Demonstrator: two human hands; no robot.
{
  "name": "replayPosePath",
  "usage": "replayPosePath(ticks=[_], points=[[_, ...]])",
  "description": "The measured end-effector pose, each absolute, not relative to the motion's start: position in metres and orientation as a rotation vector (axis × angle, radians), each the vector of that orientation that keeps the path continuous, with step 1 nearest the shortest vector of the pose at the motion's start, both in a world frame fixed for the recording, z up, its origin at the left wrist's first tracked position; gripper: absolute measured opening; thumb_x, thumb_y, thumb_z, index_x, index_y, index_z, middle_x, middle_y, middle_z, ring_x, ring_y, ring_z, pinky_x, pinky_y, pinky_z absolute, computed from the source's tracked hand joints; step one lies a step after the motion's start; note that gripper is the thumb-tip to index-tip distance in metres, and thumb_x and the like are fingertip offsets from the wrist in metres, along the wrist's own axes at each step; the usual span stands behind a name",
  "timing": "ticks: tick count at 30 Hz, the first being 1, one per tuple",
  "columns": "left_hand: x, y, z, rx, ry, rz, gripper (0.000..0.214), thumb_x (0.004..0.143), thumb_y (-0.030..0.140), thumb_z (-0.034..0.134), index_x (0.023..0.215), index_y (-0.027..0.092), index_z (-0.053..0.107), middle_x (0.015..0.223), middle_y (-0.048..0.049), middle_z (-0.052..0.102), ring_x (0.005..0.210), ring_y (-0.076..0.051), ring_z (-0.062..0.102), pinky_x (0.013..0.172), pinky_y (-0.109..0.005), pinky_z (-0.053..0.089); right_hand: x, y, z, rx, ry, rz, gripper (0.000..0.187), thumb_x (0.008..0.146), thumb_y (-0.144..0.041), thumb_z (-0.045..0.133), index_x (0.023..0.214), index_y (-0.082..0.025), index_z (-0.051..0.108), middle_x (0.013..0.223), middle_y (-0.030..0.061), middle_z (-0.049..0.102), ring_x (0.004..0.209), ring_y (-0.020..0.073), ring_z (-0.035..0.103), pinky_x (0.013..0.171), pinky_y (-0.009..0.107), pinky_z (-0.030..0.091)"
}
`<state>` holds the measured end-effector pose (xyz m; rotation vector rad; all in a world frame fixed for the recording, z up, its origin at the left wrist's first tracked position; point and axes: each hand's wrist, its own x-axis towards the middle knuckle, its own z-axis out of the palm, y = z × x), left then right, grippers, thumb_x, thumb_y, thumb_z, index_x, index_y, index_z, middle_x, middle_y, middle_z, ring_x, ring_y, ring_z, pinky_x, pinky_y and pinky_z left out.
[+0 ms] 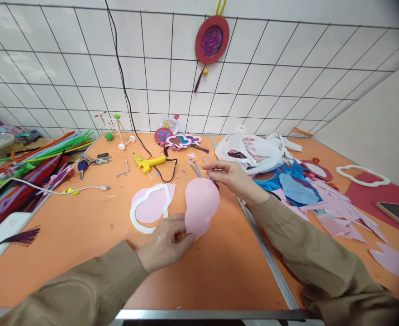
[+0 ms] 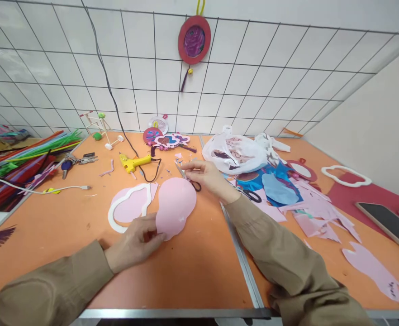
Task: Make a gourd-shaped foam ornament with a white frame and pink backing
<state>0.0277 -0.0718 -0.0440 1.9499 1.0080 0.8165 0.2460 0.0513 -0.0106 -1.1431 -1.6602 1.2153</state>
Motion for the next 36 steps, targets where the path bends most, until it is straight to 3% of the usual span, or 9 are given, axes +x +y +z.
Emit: replayPosePath(ticks=[8,12,15,21,26,29,31,34,36], points=[[0.026,-0.073,-0.044,1.951,0.907,0.765,0.033,0.091,0.032,0.047,0.068,0.016,0.064,0.067,-0.0045,0.061,0.063,-0.014,0.052,0.057,-0.026,0.035,0.246,0.038,0.009,-1.111,-1.697,1.189,0.026,0.071,-0.035,0.073,0.091,-0.019,0.073,0.075,0.0034,0.068,0.067,0.0155,0.06,0.057,0.028,0.047],[0.025,-0.074,-0.047,1.979,1.001,0.825,0.044,0.091,0.038,0.046,0.052,0.018,0.043,0.053,0.0019,0.042,0.051,-0.01,0.038,0.051,-0.026,0.027,0.246,0.036,0.011,-1.078,-1.73,1.204,0.026,0.072,-0.036,0.072,0.093,-0.02,0.074,0.076,0.0033,0.068,0.065,0.0148,0.059,0.056,0.028,0.046],[0.025,-0.073,-0.049,1.993,1.081,0.838,0.048,0.092,0.039,0.042,0.052,0.02,0.026,0.051,0.0047,0.03,0.048,-0.009,0.03,0.049,-0.026,0.023,0.244,0.043,-0.001,-1.131,-1.814,1.168,0.027,0.076,-0.034,0.066,0.096,-0.017,0.072,0.076,0.0044,0.069,0.064,0.0155,0.06,0.057,0.029,0.047],[0.025,-0.073,-0.051,2.067,1.024,0.817,0.046,0.092,0.034,0.042,0.054,0.02,0.021,0.052,0.0054,0.027,0.049,-0.009,0.029,0.049,-0.026,0.021,0.238,0.057,-0.025,-1.181,-2.128,0.669,0.02,0.079,-0.016,0.058,0.092,-0.015,0.074,0.094,0.0095,0.072,0.086,0.0201,0.065,0.08,0.035,0.051],[0.024,-0.075,-0.049,2.149,1.051,0.873,0.043,0.092,0.025,0.042,0.056,0.02,0.02,0.052,0.0054,0.029,0.048,-0.009,0.03,0.049,-0.025,0.023,0.235,0.058,-0.034,-0.975,-2.096,0.916,0.025,0.084,-0.017,0.054,0.101,-0.018,0.072,0.089,0.0063,0.072,0.08,0.0174,0.068,0.076,0.033,0.054],[0.023,-0.075,-0.048,2.267,1.067,0.945,0.043,0.093,0.021,0.043,0.055,0.02,0.024,0.052,0.004,0.035,0.049,-0.01,0.036,0.049,-0.024,0.028,0.238,0.064,-0.039,-0.985,-2.167,0.676,0.03,0.085,-0.011,0.051,0.106,-0.019,0.071,0.097,0.0076,0.073,0.09,0.019,0.067,0.084,0.036,0.052],[0.022,-0.075,-0.048,2.342,1.082,0.989,0.039,0.093,0.019,0.044,0.055,0.019,0.034,0.056,0.0011,0.048,0.054,-0.011,0.044,0.052,-0.024,0.034,0.243,0.069,-0.04,-1.073,-2.247,0.427,0.031,0.086,-0.009,0.049,0.107,-0.017,0.071,0.103,0.0105,0.072,0.096,0.0209,0.065,0.087,0.038,0.05],[0.022,-0.073,-0.048,2.449,1.053,1.043,0.023,0.092,0.017,0.048,0.07,0.017,0.056,0.082,-0.0065,0.069,0.075,-0.017,0.059,0.066,-0.029,0.047,0.248,0.072,-0.041,-1.105,-2.432,0.273,0.028,0.088,-0.01,0.052,0.106,-0.016,0.072,0.108,0.012,0.071,0.103,0.022,0.064,0.092,0.037,0.048],[0.022,-0.072,-0.05,2.522,1.033,1.019,0.015,0.091,0.019,0.052,0.08,0.017,0.063,0.097,-0.0088,0.072,0.09,-0.022,0.06,0.074,-0.034,0.05,0.248,0.072,-0.042,-1.075,-2.546,0.273,0.021,0.086,-0.012,0.058,0.099,-0.018,0.075,0.111,0.0093,0.07,0.107,0.0213,0.062,0.095,0.035,0.047]])
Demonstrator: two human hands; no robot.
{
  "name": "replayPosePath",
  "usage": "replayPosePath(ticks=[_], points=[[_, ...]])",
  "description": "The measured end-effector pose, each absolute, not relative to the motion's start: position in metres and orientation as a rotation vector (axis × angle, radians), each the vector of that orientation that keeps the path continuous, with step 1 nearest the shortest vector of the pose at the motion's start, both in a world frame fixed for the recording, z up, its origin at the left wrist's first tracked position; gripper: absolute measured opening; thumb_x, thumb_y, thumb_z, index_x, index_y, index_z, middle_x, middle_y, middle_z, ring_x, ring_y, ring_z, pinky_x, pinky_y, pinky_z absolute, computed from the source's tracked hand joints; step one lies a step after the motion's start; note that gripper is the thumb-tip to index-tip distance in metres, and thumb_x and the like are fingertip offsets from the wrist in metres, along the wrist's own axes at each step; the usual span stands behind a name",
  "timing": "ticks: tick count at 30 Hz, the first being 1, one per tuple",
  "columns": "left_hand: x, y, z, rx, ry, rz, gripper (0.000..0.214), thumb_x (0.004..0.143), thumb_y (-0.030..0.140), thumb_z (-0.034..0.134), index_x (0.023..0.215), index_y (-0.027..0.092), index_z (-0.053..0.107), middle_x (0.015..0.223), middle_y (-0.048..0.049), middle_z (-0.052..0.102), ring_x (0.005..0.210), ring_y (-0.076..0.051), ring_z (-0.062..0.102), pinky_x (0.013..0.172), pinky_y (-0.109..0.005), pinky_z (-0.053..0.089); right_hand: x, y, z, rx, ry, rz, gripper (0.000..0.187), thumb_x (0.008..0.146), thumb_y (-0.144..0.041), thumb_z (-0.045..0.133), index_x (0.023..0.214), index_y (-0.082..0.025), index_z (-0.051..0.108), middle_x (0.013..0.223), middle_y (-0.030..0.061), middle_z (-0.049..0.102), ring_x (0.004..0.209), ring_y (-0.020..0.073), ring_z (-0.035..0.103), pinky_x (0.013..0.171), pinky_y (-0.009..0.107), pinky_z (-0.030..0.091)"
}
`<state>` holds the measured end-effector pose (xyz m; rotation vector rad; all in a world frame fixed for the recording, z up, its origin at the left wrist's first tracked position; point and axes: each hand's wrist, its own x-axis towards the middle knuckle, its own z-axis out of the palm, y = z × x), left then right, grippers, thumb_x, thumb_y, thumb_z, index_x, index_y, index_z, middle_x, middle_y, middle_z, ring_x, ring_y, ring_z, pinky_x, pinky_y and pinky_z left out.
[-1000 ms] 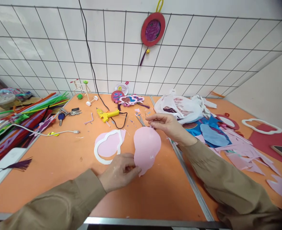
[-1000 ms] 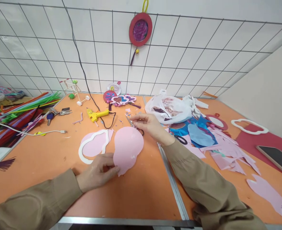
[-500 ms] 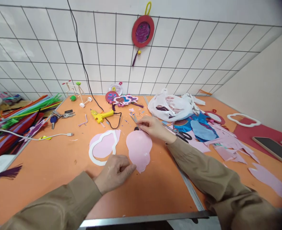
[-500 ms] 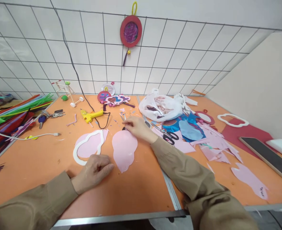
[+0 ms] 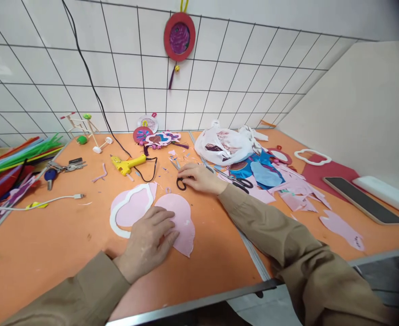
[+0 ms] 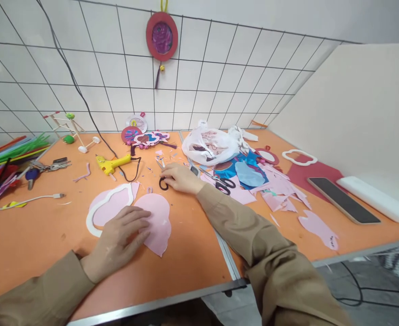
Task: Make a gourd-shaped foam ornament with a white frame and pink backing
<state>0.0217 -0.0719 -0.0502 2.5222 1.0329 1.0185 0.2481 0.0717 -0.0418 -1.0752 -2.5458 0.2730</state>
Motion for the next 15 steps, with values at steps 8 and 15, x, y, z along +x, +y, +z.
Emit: replayPosePath(ticks=[8,15], points=[[0.021,-0.065,-0.057,2.595,1.12,0.854,0.023,0.092,0.017,0.05,0.076,0.016,0.067,0.097,-0.0095,0.073,0.092,-0.026,0.062,0.075,-0.04,0.056,0.249,0.07,-0.043,-1.439,-2.45,0.089,0.025,0.088,-0.009,0.049,0.082,-0.011,0.073,0.096,0.0182,0.069,0.095,0.028,0.063,0.078,0.037,0.047],[0.017,-0.061,-0.056,2.628,1.22,1.022,0.018,0.088,0.011,0.053,0.078,0.017,0.067,0.102,-0.0091,0.074,0.097,-0.025,0.061,0.082,-0.04,0.055,0.229,0.048,-0.043,-1.276,-2.567,0.148,0.02,0.092,-0.023,0.055,0.098,-0.015,0.072,0.106,0.0109,0.069,0.104,0.0216,0.06,0.093,0.033,0.044]])
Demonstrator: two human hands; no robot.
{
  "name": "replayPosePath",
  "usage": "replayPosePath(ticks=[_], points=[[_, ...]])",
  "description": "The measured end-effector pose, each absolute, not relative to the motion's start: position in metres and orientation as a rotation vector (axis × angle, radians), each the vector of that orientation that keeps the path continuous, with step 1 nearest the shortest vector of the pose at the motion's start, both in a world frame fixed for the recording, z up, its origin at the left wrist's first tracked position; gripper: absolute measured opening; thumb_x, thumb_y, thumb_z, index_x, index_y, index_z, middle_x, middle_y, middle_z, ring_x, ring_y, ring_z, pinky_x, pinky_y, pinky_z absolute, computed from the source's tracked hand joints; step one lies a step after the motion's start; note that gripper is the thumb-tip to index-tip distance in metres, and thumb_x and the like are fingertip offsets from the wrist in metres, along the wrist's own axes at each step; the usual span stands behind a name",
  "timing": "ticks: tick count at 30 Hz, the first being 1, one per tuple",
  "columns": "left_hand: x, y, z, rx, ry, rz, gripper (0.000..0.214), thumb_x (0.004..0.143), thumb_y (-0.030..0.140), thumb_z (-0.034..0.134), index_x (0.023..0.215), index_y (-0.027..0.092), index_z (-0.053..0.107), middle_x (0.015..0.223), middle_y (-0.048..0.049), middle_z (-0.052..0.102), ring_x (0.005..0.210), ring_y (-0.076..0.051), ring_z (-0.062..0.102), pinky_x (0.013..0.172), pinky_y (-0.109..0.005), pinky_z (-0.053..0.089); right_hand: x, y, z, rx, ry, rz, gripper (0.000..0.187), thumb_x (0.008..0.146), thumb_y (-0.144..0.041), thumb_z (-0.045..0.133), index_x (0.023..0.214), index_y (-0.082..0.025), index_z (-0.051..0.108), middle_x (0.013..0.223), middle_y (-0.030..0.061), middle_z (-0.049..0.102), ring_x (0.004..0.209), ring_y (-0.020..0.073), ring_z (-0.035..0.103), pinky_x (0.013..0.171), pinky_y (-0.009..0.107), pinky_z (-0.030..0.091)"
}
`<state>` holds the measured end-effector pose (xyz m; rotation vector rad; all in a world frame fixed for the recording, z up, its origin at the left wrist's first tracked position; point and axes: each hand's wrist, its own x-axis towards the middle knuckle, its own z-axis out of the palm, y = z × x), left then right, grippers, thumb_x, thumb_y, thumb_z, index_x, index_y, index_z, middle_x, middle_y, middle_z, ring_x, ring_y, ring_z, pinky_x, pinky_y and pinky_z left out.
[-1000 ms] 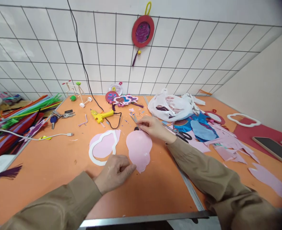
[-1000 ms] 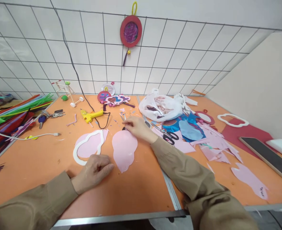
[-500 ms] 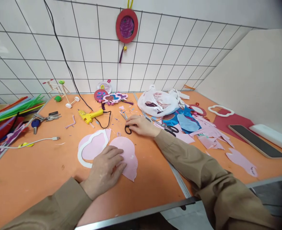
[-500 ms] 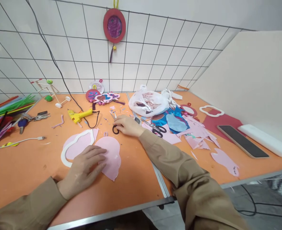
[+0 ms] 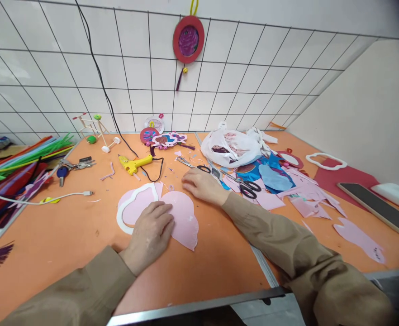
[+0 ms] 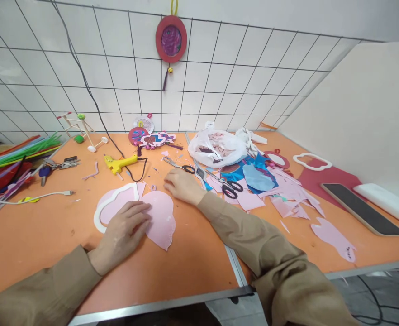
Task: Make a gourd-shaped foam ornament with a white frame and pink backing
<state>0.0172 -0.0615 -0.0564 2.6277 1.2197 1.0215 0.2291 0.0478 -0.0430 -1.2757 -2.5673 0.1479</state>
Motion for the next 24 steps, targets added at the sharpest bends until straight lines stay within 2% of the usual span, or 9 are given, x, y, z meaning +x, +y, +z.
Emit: replayPosePath(ticks=[3,5,8,11,15,20,24], points=[[0.01,-0.057,-0.056,2.658,1.42,0.972,0.017,0.088,0.012,0.053,0.082,0.019,0.068,0.107,-0.0088,0.073,0.095,-0.026,0.061,0.078,-0.041,0.056,0.218,0.033,-0.044,-1.197,-2.655,0.186,0.026,0.088,-0.033,0.063,0.101,-0.012,0.072,0.113,0.0135,0.066,0.108,0.0258,0.057,0.097,0.037,0.043],[0.005,-0.054,-0.056,2.655,1.56,0.885,0.016,0.088,0.014,0.054,0.083,0.019,0.068,0.11,-0.0089,0.072,0.095,-0.027,0.062,0.076,-0.042,0.056,0.214,0.028,-0.044,-1.187,-2.695,0.201,0.031,0.086,-0.034,0.066,0.106,-0.01,0.071,0.116,0.015,0.064,0.111,0.0282,0.055,0.099,0.04,0.041],[0.0,-0.051,-0.056,2.632,1.649,0.78,0.015,0.088,0.016,0.055,0.084,0.02,0.069,0.108,-0.0081,0.072,0.094,-0.027,0.064,0.077,-0.042,0.055,0.215,0.029,-0.043,-1.231,-2.686,0.229,0.027,0.086,-0.026,0.065,0.107,-0.011,0.07,0.114,0.0141,0.065,0.11,0.0279,0.055,0.099,0.04,0.04],[-0.003,-0.049,-0.057,2.645,1.612,0.836,0.017,0.09,0.016,0.052,0.089,0.02,0.069,0.111,-0.0079,0.072,0.097,-0.026,0.064,0.082,-0.04,0.054,0.221,0.037,-0.043,-1.31,-2.611,0.238,0.023,0.086,-0.018,0.06,0.105,-0.009,0.07,0.113,0.0164,0.064,0.11,0.0285,0.054,0.099,0.041,0.04],[-0.013,-0.04,-0.055,2.662,1.723,0.815,0.024,0.091,0.017,0.046,0.101,0.018,0.067,0.118,-0.0118,0.069,0.103,-0.028,0.062,0.086,-0.043,0.052,0.227,0.045,-0.042,-1.357,-2.51,0.29,0.017,0.082,-0.011,0.059,0.096,-0.01,0.068,0.109,0.0158,0.065,0.109,0.0264,0.055,0.096,0.038,0.04],[-0.026,-0.029,-0.05,2.474,2.008,0.441,0.034,0.088,0.028,0.05,0.116,0.014,0.062,0.124,-0.018,0.064,0.111,-0.037,0.057,0.085,-0.05,0.049,0.231,0.049,-0.033,-1.324,-2.373,0.463,0.01,0.077,-0.009,0.057,0.073,-0.015,0.063,0.086,0.0068,0.067,0.085,0.0186,0.06,0.08,0.031,0.044],[-0.027,-0.029,-0.044,2.423,1.988,0.353,0.032,0.087,0.027,0.05,0.115,0.016,0.063,0.118,-0.0171,0.067,0.107,-0.037,0.058,0.083,-0.048,0.047,0.238,0.055,-0.025,-1.288,-2.241,0.639,0.009,0.078,-0.017,0.054,0.071,-0.016,0.059,0.072,0.0019,0.065,0.066,0.0139,0.058,0.064,0.027,0.044]])
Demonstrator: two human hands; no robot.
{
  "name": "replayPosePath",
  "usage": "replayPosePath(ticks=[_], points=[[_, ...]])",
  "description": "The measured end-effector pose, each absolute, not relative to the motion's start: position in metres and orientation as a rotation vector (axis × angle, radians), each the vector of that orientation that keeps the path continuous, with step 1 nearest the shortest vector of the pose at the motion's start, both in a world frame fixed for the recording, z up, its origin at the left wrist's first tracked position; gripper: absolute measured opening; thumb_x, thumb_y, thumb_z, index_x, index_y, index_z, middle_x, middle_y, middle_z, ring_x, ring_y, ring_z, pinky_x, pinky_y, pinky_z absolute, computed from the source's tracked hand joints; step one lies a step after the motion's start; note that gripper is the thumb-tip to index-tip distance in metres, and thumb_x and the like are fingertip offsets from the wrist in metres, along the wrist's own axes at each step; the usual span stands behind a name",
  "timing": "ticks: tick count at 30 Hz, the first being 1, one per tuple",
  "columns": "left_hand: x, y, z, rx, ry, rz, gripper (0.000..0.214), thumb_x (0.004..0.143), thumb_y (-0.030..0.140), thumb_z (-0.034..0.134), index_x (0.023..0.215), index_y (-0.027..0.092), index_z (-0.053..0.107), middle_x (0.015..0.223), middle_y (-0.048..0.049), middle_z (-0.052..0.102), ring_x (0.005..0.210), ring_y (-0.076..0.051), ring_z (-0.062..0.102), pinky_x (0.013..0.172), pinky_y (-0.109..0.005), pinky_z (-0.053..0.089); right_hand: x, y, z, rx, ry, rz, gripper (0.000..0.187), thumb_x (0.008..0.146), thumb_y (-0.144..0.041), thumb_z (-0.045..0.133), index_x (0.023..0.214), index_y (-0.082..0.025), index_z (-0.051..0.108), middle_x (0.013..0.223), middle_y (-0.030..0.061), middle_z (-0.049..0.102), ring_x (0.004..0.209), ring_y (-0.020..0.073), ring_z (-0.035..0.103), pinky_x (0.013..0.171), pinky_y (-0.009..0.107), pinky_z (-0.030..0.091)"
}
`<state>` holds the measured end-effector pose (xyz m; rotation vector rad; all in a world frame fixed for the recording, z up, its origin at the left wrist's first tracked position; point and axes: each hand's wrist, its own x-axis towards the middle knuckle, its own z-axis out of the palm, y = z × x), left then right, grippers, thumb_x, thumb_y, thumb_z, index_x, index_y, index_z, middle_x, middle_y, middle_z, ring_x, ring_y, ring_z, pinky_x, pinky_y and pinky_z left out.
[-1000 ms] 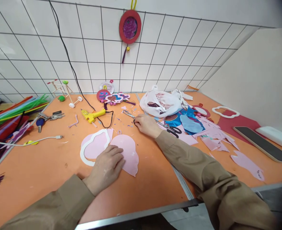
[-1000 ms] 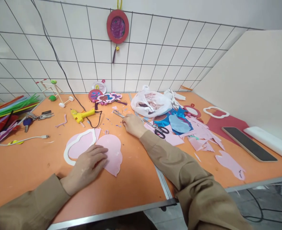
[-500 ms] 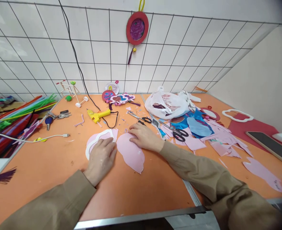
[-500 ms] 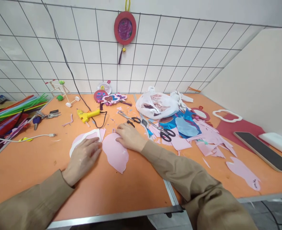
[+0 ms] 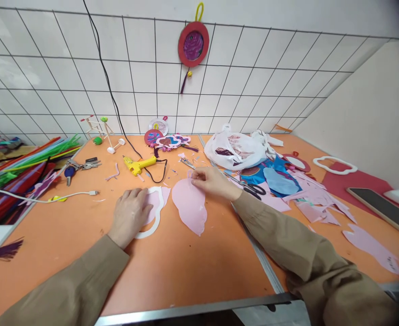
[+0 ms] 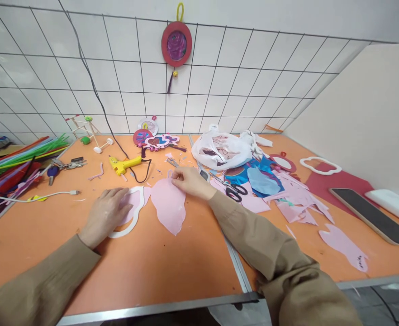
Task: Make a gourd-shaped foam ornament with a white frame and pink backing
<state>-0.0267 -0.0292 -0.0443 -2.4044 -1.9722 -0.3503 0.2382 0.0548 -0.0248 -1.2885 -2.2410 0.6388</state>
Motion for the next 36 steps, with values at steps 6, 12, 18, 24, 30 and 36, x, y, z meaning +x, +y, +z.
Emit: replayPosePath(ticks=[6,12,18,24,30,36], points=[[-0.024,-0.033,-0.033,-2.409,-2.006,-0.22,0.034,0.086,0.024,0.052,0.119,0.018,0.058,0.107,-0.0147,0.068,0.098,-0.034,0.059,0.077,-0.043,0.046,0.247,0.068,-0.023,-1.272,-2.097,0.79,0.012,0.076,-0.025,0.054,0.072,-0.015,0.059,0.07,0.0022,0.066,0.063,0.0135,0.061,0.057,0.024,0.045],[-0.023,-0.034,-0.029,-2.389,-2.056,-0.178,0.035,0.083,0.023,0.053,0.117,0.016,0.057,0.098,-0.014,0.064,0.096,-0.034,0.058,0.078,-0.042,0.045,0.242,0.088,-0.032,-1.364,-2.047,0.675,0.012,0.074,-0.02,0.056,0.075,-0.013,0.066,0.069,0.003,0.067,0.062,0.0145,0.061,0.058,0.025,0.045],[-0.022,-0.033,-0.03,-2.36,-2.134,-0.258,0.047,0.084,0.022,0.046,0.13,0.015,0.049,0.098,-0.0122,0.062,0.089,-0.03,0.062,0.072,-0.039,0.046,0.226,0.097,-0.033,-1.356,-2.003,0.392,0.026,0.082,-0.012,0.055,0.104,-0.013,0.068,0.115,0.0149,0.067,0.109,0.0253,0.06,0.095,0.04,0.046],[-0.022,-0.034,-0.034,-2.328,-2.146,-0.436,0.052,0.085,0.023,0.045,0.137,0.019,0.047,0.111,-0.0128,0.062,0.097,-0.029,0.063,0.071,-0.037,0.048,0.205,0.057,-0.031,-1.196,-2.015,0.743,0.031,0.087,-0.024,0.058,0.116,-0.016,0.065,0.122,0.0134,0.065,0.1,0.0214,0.065,0.092,0.039,0.05],[-0.023,-0.033,-0.039,-2.367,-2.12,-0.721,0.057,0.082,0.029,0.053,0.137,0.015,0.049,0.118,-0.0157,0.065,0.109,-0.035,0.06,0.085,-0.044,0.049,0.184,0.013,-0.035,-0.844,-1.636,1.732,0.079,0.083,-0.05,0.065,0.149,-0.024,0.03,0.137,0.0133,0.053,0.11,0.0212,0.06,0.082,0.033,0.054],[-0.021,-0.036,-0.041,-2.403,-2.12,-0.894,0.059,0.08,0.032,0.059,0.137,0.018,0.052,0.112,-0.0134,0.069,0.104,-0.034,0.06,0.086,-0.047,0.049,0.174,0.0,-0.044,-0.86,-1.457,1.726,0.098,0.071,-0.028,0.074,0.151,-0.021,0.018,0.115,0.0093,0.063,0.079,0.0156,0.063,0.067,0.028,0.051]])
